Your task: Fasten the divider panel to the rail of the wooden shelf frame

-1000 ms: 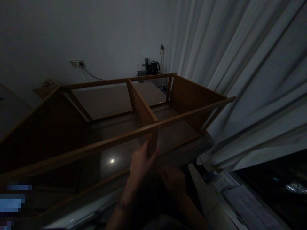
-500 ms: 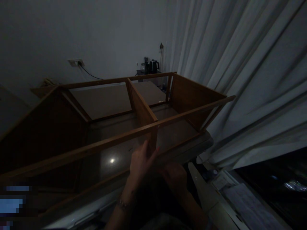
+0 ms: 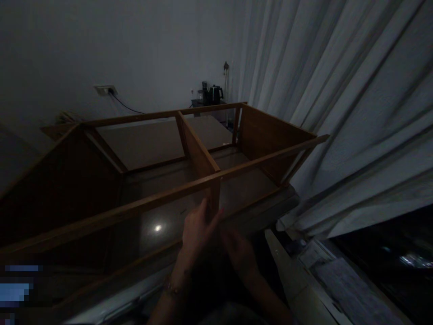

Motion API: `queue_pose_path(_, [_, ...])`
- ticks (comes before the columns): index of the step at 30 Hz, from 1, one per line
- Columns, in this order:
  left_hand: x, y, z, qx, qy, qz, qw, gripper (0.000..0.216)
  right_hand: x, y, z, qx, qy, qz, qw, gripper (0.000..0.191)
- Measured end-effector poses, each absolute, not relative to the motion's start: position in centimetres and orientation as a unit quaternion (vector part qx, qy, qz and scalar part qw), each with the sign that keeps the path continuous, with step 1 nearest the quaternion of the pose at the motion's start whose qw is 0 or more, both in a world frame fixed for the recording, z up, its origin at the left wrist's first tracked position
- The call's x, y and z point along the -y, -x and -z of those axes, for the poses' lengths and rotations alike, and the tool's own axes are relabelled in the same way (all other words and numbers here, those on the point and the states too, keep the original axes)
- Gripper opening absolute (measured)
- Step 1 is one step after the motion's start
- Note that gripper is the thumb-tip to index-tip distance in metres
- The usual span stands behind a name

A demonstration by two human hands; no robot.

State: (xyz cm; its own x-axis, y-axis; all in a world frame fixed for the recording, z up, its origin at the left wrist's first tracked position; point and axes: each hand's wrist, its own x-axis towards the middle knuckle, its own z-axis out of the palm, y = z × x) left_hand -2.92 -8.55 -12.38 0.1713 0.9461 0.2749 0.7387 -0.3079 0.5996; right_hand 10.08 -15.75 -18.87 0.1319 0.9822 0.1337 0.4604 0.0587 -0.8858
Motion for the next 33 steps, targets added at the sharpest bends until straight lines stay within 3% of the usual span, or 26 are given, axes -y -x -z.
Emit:
queue_pose_path(4, [8.5, 3.0, 12.5, -0.565, -0.747, -0.305, 0.171, 0.044, 15.7, -10.4, 19.6, 0.654, 0.586, -0.096, 0.468, 0.036])
queue_pose_path(7, [8.5, 2.9, 12.6, -0.565, -0.748, -0.307, 0.163, 0.043, 15.6, -10.6, 20.0, 0.697, 0.538, -0.025, 0.473, 0.028])
queue_pose_path(18, [8.6, 2.9, 12.4, -0.563, -0.750, -0.309, 0.162, 0.043, 15.1, -12.8, 20.0, 0.797, 0.426, -0.043, 0.426, 0.022])
queue_pose_path(33, [8.5, 2.9, 12.7, -0.565, -0.750, -0.309, 0.150, 0.043, 14.7, -11.0, 20.3, 0.777, 0.424, 0.001, 0.465, 0.016])
